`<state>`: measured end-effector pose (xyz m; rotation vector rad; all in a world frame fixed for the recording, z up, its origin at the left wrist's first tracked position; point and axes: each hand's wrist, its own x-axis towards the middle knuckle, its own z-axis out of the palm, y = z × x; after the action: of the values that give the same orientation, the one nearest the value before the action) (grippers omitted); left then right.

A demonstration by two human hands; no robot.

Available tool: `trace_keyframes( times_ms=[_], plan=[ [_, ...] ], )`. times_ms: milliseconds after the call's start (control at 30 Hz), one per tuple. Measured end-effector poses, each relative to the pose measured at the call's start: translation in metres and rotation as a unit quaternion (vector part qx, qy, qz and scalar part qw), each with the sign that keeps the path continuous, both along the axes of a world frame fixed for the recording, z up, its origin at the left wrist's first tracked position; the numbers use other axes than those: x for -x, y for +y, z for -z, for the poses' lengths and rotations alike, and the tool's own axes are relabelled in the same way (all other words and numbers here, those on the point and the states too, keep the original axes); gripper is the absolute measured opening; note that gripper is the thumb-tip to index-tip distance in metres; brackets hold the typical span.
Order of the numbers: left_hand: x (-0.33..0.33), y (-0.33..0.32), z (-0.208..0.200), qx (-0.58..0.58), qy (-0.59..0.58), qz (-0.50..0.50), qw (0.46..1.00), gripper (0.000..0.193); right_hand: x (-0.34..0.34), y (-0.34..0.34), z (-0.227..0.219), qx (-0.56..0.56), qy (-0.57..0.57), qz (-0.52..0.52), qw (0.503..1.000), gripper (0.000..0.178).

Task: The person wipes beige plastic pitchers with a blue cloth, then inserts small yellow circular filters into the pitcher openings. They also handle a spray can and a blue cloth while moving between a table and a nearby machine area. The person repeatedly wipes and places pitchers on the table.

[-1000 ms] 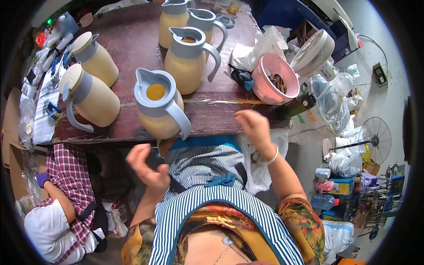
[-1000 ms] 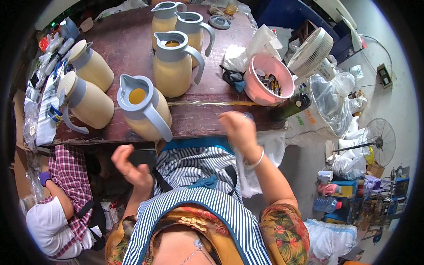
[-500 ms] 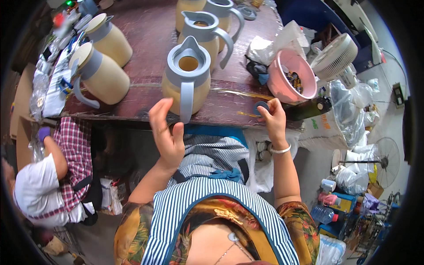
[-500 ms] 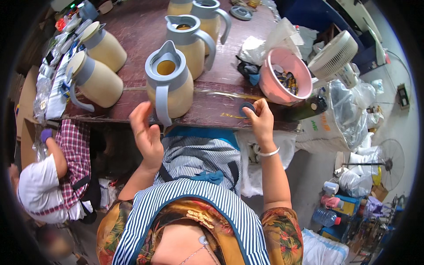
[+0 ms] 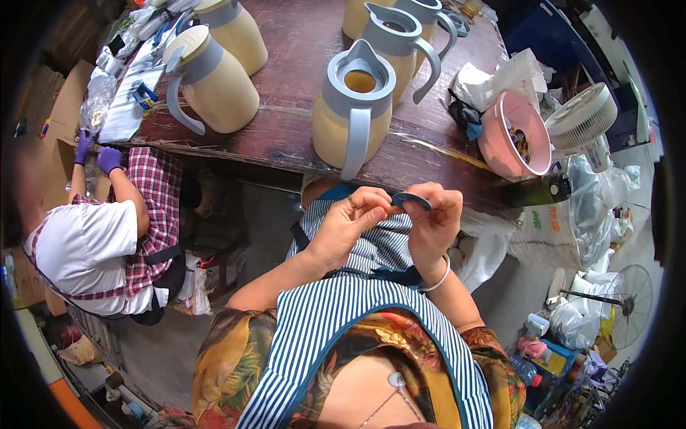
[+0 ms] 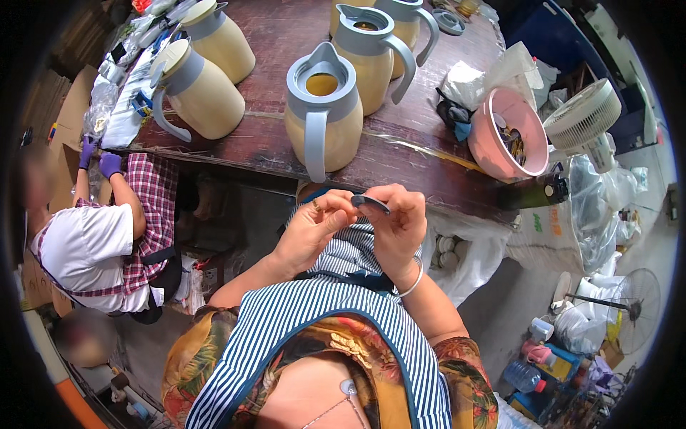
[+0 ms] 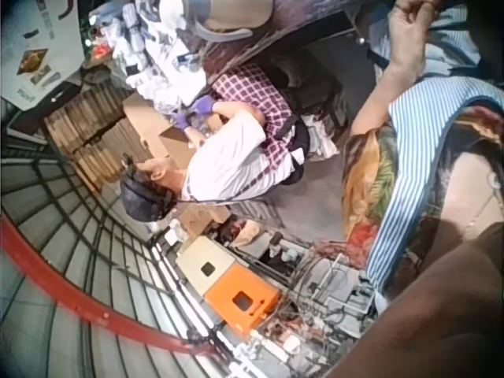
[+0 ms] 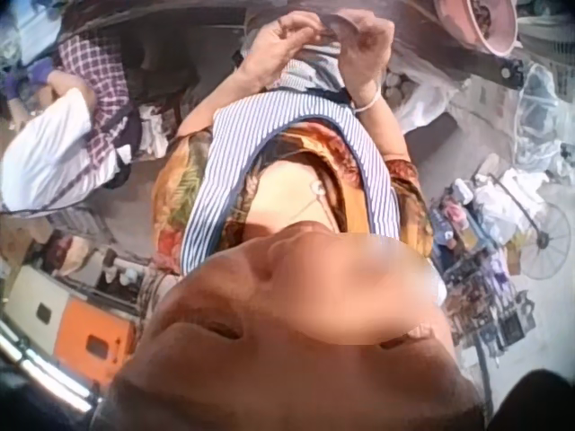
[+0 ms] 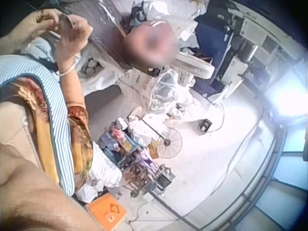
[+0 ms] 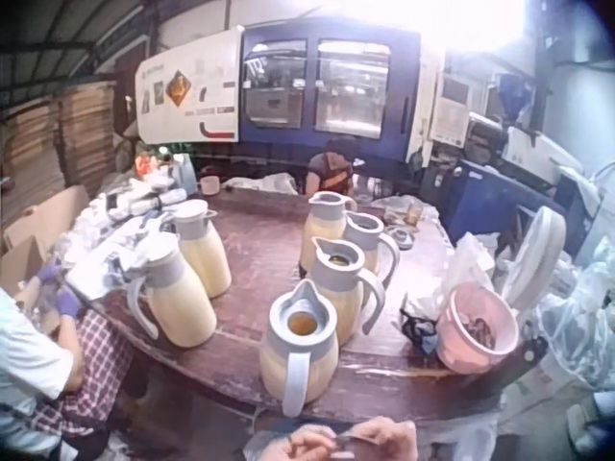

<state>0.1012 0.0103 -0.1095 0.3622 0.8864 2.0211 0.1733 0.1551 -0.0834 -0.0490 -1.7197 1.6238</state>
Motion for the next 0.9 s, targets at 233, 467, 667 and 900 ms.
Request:
trace_keyframes(
  times_ms=[233,467,667,900],
  plan=[
    [0.013,-0.018,-0.01,-0.124,-0.214,0.044,0.968,0.035,0.012,0.001,0.01,0.172,0.025,-0.092,0.98,0.031],
    [0.016,-0.033,0.01,-0.017,-0.147,0.116,0.982,0.023,0.015,-0.012,0.011,0.074,-0.006,-0.142,0.987,0.031],
    [0.022,-0.04,0.009,-0.275,-0.285,0.02,0.918,0.028,0.027,-0.009,0.015,0.372,0.024,-0.13,0.919,0.02],
    [0.063,-0.027,0.104,-0.168,-0.463,-0.184,0.851,0.021,0.039,-0.016,0.096,0.514,-0.216,0.034,0.83,0.018]
  ],
)
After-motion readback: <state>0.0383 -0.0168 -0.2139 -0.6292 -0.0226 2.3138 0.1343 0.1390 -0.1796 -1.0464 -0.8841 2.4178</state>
